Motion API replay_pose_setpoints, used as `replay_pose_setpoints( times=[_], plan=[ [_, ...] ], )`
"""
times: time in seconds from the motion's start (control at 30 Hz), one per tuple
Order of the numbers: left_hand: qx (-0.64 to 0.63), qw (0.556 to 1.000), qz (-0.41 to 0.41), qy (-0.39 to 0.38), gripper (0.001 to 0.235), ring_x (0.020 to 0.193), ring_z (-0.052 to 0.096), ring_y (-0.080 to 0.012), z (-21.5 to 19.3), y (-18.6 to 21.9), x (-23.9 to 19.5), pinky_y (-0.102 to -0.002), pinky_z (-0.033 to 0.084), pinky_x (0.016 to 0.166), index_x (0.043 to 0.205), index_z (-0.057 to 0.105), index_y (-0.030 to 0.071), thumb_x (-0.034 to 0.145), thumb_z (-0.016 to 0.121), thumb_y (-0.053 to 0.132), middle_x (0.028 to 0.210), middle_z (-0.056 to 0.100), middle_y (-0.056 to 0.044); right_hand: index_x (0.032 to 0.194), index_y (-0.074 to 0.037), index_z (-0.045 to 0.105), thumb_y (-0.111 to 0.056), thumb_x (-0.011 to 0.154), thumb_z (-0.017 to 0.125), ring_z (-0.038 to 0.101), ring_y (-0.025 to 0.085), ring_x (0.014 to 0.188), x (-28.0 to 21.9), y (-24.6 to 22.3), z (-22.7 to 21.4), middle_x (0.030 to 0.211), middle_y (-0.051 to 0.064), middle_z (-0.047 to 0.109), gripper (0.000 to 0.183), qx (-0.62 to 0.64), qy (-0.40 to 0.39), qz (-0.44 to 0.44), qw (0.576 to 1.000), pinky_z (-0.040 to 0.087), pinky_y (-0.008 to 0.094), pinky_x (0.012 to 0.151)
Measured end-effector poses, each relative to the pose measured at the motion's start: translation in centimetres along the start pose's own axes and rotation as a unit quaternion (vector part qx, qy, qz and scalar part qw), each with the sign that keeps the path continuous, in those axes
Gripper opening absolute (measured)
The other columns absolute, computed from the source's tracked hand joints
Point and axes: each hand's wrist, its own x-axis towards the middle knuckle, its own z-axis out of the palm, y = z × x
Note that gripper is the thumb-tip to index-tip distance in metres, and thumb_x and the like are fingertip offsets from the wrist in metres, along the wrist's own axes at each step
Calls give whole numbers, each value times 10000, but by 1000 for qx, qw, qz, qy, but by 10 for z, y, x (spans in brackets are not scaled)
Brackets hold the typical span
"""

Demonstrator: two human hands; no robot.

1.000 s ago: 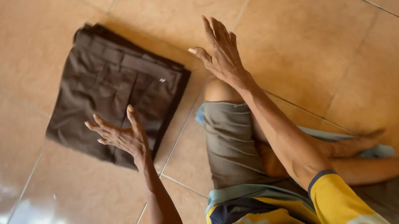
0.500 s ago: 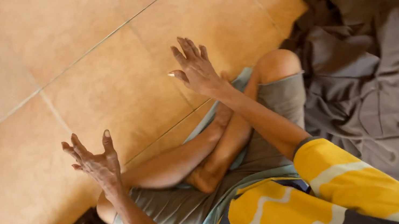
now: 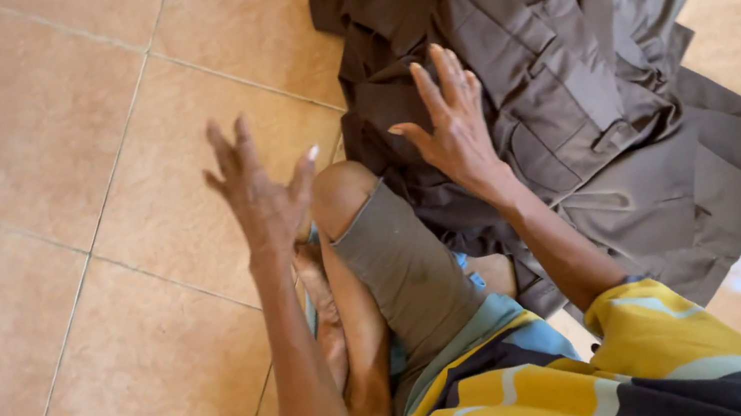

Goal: The person sits cross-legged on a tiled floor and folds several pairs of brown trousers by hand. They unfold each pair, align the legs, fold them in half lengthwise, then fold them into quarters, and place each finished pair onto a growing stack to the left.

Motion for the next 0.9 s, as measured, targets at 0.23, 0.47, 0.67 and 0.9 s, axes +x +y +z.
replay_pose_setpoints(
  times=[0.23,0.47,0.67,0.9],
  plan=[
    [-54,986,100,-118,1181,1440,408,-565,141,99,5,-808,291,1090,1626,316,109,764,702,817,1636,252,-330,1670,-50,185,-520,681,901,49,585,1521,-74,59,-99,1651,381,57,1308,-108,-114,252,955,105,797,1145],
    [55,975,136,-168,1190,1344,547,-456,220,97,-46,-689,347,1127,1630,265,141,709,865,597,1541,400,-296,1673,-75,31,-524,529,907,31,541,1550,-144,95,-88,1654,389,56,1509,-134,-231,373,888,46,811,1127],
    [97,976,170,-95,583,1250,651,-338,242,81,-60,-638,385,1112,1445,580,220,936,694,481,1342,647,-178,1613,-36,323,-184,658,849,375,507,1444,-177,126,-63,1506,362,413,1101,-210,-161,260,929,108,727,1165],
    [-29,990,126,-62,407,1218,667,-317,190,112,-44,-635,338,1159,1232,673,39,854,806,111,1325,670,-165,1117,-86,692,-44,584,664,693,288,781,-180,126,-66,826,101,659,535,-157,11,135,978,362,531,1153]
  ],
)
